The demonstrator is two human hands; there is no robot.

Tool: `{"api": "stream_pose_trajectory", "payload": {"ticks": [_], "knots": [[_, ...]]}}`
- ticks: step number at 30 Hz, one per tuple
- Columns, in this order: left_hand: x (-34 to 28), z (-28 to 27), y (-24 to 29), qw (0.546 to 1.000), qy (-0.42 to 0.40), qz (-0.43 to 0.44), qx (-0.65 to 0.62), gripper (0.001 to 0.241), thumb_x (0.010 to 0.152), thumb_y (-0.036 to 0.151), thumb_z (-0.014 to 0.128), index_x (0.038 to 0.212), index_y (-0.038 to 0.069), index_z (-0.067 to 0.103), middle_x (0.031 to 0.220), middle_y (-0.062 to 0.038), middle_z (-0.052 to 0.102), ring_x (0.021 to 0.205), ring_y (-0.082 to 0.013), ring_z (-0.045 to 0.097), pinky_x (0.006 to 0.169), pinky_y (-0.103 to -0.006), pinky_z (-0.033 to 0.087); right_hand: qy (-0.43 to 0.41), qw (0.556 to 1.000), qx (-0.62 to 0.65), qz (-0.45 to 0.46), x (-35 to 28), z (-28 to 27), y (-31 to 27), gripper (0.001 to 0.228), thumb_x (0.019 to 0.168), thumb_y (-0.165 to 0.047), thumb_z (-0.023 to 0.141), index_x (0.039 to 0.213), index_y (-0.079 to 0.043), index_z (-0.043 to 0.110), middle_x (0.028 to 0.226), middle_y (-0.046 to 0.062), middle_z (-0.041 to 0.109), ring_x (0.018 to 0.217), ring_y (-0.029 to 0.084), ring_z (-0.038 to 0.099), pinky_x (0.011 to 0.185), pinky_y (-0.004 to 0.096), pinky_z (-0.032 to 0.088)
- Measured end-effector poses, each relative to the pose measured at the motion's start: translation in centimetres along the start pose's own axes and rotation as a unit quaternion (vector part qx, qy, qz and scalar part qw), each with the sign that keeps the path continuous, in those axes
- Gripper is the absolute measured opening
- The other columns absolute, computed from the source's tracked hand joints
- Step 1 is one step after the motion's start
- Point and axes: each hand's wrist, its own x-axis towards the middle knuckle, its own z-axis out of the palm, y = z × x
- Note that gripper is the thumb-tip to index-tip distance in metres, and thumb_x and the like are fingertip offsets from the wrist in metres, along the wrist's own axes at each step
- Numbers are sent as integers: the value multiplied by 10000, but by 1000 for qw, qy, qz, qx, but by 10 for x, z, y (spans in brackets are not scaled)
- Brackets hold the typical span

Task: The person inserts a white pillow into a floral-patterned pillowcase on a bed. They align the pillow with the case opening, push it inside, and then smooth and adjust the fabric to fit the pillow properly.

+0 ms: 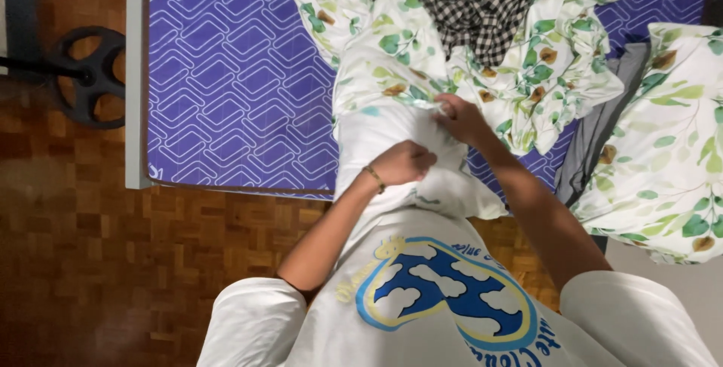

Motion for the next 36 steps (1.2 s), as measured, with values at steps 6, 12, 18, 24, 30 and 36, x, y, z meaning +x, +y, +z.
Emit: {"api": "stream_pose_trajectory", "payload": {"ticks": [6, 12, 18, 24, 30, 36], "knots": [[-20, -28, 69, 921, 57, -94, -373, 367, 979, 225, 556, 638, 101, 609, 502, -24, 520, 397, -119, 539, 386, -218, 436, -85, 977, 174, 92, 18, 26, 21, 328, 986, -313, 656, 1309, -290, 706, 730, 89, 708, 599, 198, 692, 621, 348, 590], [-30, -54, 51, 948, -52, -39, -312, 331, 919, 219, 612, 627, 63, 626, 527, -74, 563, 430, -141, 584, 402, -234, 465, -233, 969, 85, -1, 13, -31, -42, 416, 941, -327, 650, 1313, -141, 664, 1113, 332, 700, 1133, 546, 621, 1010, 639, 478], [17, -106, -92, 986, 160, 30, -18, 329, 866, 208, 685, 1153, 54, 732, 1089, -231, 721, 1103, -426, 668, 1001, -514, 521, -228, 971, -72, 20, 8, 33, 5, 319, 956, -402, 544, 1180, -204, 656, 1035, 188, 756, 1068, 468, 684, 973, 589, 526], [56, -92, -222, 952, 166, -179, 185, 359, 956, 430, 517, 1048, 145, 715, 1044, -159, 750, 1064, -392, 707, 956, -483, 558, -253, 966, -44, 1, 10, 69, 13, 271, 985, -377, 525, 1137, -166, 601, 964, 189, 752, 985, 446, 717, 877, 573, 543], [90, -47, -324, 946, 48, -246, 203, 321, 943, 394, 528, 1084, 223, 760, 1129, -165, 748, 1140, -398, 685, 981, -458, 559, -152, 986, 6, -67, -2, 61, 1, 154, 945, -202, 570, 949, -53, 610, 878, 211, 623, 964, 475, 621, 843, 557, 483], [77, -24, -314, 966, 63, -225, 113, 409, 789, 460, 719, 1143, 261, 667, 1176, -112, 720, 1202, -328, 654, 1065, -403, 520, -124, 992, -23, 5, -9, 30, -46, 286, 1012, -215, 521, 1277, -148, 608, 1129, 162, 688, 1155, 375, 656, 985, 511, 511]]}}
